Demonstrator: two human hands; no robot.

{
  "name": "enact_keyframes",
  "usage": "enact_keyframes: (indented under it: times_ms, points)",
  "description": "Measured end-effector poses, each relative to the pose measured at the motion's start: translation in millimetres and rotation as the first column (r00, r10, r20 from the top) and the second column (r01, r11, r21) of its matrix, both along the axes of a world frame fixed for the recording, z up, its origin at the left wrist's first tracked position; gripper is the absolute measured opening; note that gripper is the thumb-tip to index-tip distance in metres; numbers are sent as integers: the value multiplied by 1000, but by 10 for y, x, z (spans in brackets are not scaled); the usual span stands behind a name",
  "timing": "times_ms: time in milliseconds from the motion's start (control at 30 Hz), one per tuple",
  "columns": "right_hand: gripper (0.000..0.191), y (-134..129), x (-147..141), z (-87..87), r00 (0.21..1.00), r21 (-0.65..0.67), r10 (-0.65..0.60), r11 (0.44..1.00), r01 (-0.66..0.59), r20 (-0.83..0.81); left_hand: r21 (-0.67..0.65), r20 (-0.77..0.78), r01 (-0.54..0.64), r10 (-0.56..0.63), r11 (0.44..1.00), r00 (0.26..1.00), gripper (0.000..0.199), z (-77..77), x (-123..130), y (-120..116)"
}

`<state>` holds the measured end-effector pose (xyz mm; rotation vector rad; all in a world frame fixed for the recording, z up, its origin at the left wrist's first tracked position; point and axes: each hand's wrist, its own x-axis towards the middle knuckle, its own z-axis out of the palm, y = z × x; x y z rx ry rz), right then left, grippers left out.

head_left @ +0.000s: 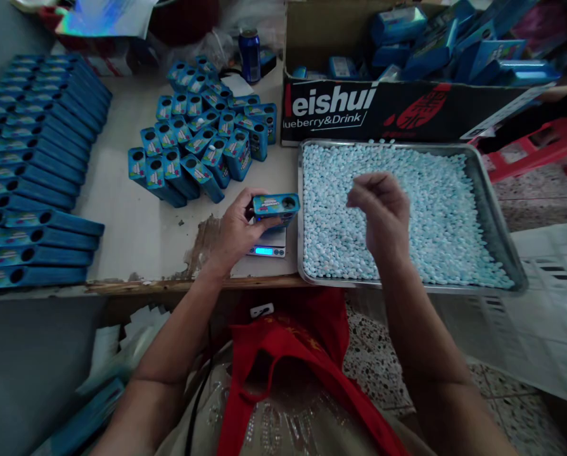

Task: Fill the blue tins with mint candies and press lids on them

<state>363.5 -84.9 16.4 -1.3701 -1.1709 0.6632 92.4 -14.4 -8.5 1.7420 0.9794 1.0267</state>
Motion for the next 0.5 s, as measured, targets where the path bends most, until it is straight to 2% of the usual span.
enact_keyframes:
  times_ms: [33, 67, 133, 200, 300, 367, 400, 467, 500]
  points:
    - [21, -114, 61, -65, 984, -115, 57, 993, -38, 168, -12, -16, -1, 1, 1000, 1000, 42, -44, -90, 5]
    - [23, -223, 105, -130, 930, -237, 153, 969, -74, 333, -22, -31, 0, 0, 1000, 1000, 42, -90, -164, 10]
    - [34, -391, 128, -238, 742, -413, 348, 905, -105, 573, -41, -48, 7, -9, 999, 999, 45, -185, -250, 22]
    - [47, -451, 72, -292, 573, -475, 438, 875, -94, 693, -67, -35, 14, -17, 998, 999, 49, -265, -264, 36]
    - [45, -339, -53, -279, 437, -538, 488, 843, -11, 755, -107, 30, 38, -35, 994, 999, 62, -306, -266, 41]
    - [36, -205, -72, -244, 415, -586, 511, 807, 68, 753, -100, 67, 31, -24, 995, 997, 69, -271, -345, 30]
    - [31, -146, -48, -228, 435, -602, 511, 793, 94, 741, -91, 75, 15, -8, 996, 997, 69, -241, -418, 21]
    - [22, -68, 62, -206, 551, -608, 472, 790, 82, 688, -77, 70, -43, 49, 996, 996, 63, -174, -615, 3]
    - [18, -53, 136, -199, 638, -582, 425, 812, 44, 642, -76, 63, -83, 88, 994, 994, 59, -142, -724, -2]
